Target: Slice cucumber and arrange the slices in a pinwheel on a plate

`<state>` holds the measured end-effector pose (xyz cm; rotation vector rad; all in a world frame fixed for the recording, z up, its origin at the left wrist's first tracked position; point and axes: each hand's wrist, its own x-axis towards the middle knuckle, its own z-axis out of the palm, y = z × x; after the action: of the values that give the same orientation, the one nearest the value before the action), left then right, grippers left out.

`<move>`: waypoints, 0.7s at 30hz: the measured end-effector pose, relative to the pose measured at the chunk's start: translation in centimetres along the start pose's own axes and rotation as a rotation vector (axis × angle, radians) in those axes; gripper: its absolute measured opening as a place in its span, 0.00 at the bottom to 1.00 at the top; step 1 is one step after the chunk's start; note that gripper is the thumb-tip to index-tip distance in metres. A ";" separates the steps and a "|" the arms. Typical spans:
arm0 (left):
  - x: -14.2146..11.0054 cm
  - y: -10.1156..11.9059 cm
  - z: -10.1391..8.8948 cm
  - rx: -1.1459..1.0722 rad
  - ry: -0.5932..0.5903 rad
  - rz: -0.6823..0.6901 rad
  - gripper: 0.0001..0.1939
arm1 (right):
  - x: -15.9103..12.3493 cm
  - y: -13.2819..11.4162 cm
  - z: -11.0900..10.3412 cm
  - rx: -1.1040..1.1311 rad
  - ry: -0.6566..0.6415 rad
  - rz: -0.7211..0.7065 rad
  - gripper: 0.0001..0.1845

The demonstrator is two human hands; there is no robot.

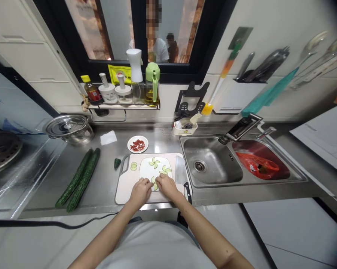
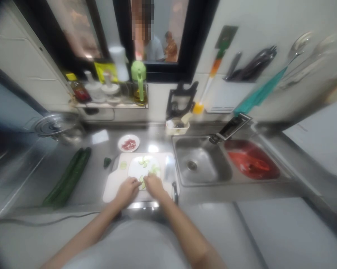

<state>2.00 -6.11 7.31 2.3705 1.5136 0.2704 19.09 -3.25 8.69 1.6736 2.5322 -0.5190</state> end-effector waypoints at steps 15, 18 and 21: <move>-0.3 -0.5 0.0 0.143 -0.070 0.137 0.13 | -0.5 -0.3 0.5 -0.047 -0.023 -0.013 0.14; -0.4 -0.8 0.2 0.142 -0.069 0.146 0.14 | -0.4 -0.4 0.5 -0.051 -0.018 -0.013 0.13; -0.5 -0.9 0.3 0.150 -0.069 0.149 0.15 | -0.2 -0.3 0.5 -0.051 -0.021 -0.010 0.13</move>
<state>1.12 -6.21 6.73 2.5861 1.3731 0.1101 18.83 -3.73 8.36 1.6302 2.5183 -0.4664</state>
